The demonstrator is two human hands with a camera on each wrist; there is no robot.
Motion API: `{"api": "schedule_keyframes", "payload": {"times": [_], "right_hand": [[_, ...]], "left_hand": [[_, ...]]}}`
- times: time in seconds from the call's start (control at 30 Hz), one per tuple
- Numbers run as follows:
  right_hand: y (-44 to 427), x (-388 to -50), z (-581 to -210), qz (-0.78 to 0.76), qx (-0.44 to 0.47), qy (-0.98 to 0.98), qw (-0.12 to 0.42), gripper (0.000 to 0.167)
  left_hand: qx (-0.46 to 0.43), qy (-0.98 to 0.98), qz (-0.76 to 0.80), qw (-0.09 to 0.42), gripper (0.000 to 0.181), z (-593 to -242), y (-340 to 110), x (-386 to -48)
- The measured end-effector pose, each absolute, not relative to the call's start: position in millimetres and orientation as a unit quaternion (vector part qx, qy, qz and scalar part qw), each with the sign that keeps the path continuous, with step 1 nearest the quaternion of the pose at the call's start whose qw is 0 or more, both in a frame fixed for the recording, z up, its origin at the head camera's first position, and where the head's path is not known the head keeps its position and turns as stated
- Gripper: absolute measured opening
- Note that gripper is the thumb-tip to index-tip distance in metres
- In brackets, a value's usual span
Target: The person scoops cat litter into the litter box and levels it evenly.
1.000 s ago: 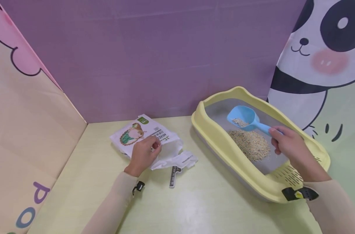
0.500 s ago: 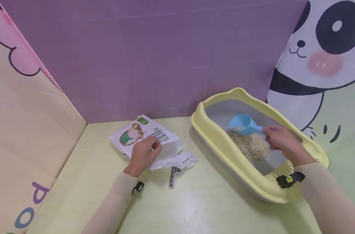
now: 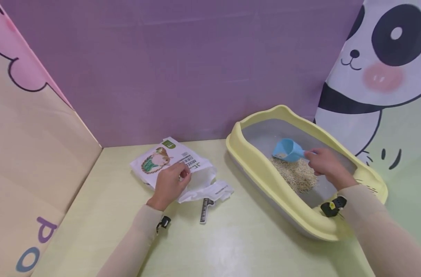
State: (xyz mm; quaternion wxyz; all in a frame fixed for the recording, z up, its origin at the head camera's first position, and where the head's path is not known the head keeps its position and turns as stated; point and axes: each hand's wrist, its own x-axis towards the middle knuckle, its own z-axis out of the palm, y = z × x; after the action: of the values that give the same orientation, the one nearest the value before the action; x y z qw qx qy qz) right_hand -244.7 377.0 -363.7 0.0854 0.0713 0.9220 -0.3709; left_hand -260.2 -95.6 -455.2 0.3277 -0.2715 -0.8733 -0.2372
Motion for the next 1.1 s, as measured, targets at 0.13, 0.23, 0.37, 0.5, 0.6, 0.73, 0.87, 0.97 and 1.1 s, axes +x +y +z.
{"api": "schedule_keyframes", "payload": {"times": [0.13,0.23,0.37,0.5,0.6,0.73,0.87,0.97,1.1], "right_hand": [[373,-246,-364,-0.36,0.077,0.926,0.083,0.045],[370,-246,-364,-0.35,0.081,0.93,0.078,0.048],[369,-245,-363,-0.325,0.074,0.941,0.059,0.05],[367,-244,-361,-0.297,0.066,0.952,0.042,0.045],[367,-242,-359,-0.255,0.054,0.965,0.017,0.039],[369,-241,-356,-0.189,0.028,0.981,-0.028,0.034],[371,-240,-353,-0.169,0.014,0.985,-0.04,0.031],[372,-239,-350,-0.168,0.009,0.985,-0.041,0.031],[372,-236,-347,-0.163,0.009,0.985,-0.051,0.034]], "left_hand": [[-0.273,-0.871,-0.24,0.329,0.009,-456,-98,-262],[-0.275,-0.87,-0.241,0.33,0.008,-457,-99,-263],[-0.274,-0.872,-0.239,0.327,0.008,-457,-99,-265],[-0.273,-0.873,-0.241,0.325,0.008,-458,-99,-265],[-0.274,-0.872,-0.243,0.324,0.008,-458,-99,-265],[-0.276,-0.87,-0.244,0.326,0.007,-459,-99,-266],[-0.278,-0.868,-0.243,0.331,0.008,-460,-100,-266],[-0.278,-0.87,-0.241,0.328,0.008,-460,-100,-266],[-0.271,-0.877,-0.237,0.319,0.008,-460,-100,-267]]}}
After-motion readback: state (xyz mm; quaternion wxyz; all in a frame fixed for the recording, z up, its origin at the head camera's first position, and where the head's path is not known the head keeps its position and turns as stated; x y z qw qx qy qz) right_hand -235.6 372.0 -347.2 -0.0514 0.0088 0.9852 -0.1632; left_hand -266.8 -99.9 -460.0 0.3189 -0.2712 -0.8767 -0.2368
